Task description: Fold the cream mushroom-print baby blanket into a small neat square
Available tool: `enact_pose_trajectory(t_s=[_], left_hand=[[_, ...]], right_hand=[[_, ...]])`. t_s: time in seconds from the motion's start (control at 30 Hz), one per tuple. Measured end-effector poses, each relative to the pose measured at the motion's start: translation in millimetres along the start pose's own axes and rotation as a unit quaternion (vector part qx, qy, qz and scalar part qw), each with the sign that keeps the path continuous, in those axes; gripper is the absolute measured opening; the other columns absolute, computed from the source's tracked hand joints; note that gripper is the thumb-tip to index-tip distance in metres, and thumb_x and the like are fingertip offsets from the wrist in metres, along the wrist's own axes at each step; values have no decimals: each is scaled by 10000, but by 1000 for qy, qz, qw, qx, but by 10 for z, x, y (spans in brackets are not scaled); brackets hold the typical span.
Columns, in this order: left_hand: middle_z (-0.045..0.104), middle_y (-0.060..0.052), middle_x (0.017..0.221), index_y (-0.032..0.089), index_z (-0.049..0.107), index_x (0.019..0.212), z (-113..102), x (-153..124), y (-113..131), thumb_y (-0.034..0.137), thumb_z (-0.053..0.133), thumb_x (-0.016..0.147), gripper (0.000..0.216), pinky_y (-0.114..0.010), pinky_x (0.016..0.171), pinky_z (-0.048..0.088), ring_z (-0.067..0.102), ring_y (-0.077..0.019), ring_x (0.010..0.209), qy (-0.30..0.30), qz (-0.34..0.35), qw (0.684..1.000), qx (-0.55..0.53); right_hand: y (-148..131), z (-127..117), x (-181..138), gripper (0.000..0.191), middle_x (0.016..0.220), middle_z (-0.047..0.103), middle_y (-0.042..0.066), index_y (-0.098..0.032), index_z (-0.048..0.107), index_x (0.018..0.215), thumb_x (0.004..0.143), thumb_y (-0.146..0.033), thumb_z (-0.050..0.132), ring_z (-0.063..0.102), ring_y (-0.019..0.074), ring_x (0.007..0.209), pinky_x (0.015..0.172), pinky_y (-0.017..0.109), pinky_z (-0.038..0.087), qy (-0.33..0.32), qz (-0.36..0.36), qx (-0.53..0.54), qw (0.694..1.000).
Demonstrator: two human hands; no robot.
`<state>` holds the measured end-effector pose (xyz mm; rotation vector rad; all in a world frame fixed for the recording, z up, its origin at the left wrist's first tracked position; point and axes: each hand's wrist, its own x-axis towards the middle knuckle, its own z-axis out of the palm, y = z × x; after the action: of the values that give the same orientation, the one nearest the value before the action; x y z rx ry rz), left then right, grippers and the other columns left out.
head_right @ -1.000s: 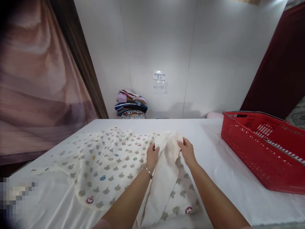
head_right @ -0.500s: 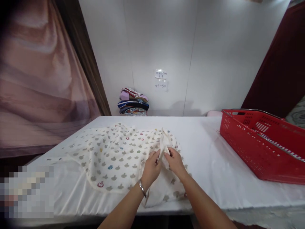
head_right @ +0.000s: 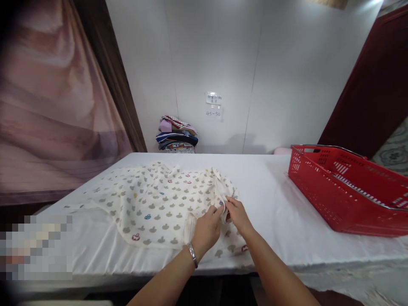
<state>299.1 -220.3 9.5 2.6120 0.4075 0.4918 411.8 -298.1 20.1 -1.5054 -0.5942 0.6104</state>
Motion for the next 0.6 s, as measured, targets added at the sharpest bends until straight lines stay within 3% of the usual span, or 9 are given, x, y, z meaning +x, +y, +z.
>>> enact_pose_trajectory(t_s=[0.17,0.37,0.47,0.6], left_hand=[[534,-72,1073,265,424,1269,61,-52,111,137,458,770,517,-274,705,454,564,-188,847,-8,12,999,-29],[571,-34,1136,278,496,1237,9,-68,22,233,462,815,426,-270,788,484,573,-144,818,-4,69,979,-193],[584,-33,1133,256,538,1194,-73,81,-197,259,431,844,366,-278,808,487,581,-137,821,50,22,980,-190],[475,-44,1302,248,449,1281,-136,345,-503,229,453,821,461,-332,974,406,475,-192,1145,107,3,990,-96]], right_hand=[[-12,-32,-40,341,537,510,-34,-154,646,867,729,-455,566,433,98,467,416,195,349,-29,-8,-43,999],[-85,-270,-148,357,695,615,-1,-162,657,953,771,-434,515,523,141,616,546,225,426,41,-91,-145,984],[-300,-469,-392,327,811,655,31,-192,654,1004,809,-403,499,576,179,744,687,259,469,11,-167,-239,956],[-488,-813,-765,281,1012,662,56,-255,644,1056,829,-333,497,604,207,921,809,286,480,-40,-255,-358,898]])
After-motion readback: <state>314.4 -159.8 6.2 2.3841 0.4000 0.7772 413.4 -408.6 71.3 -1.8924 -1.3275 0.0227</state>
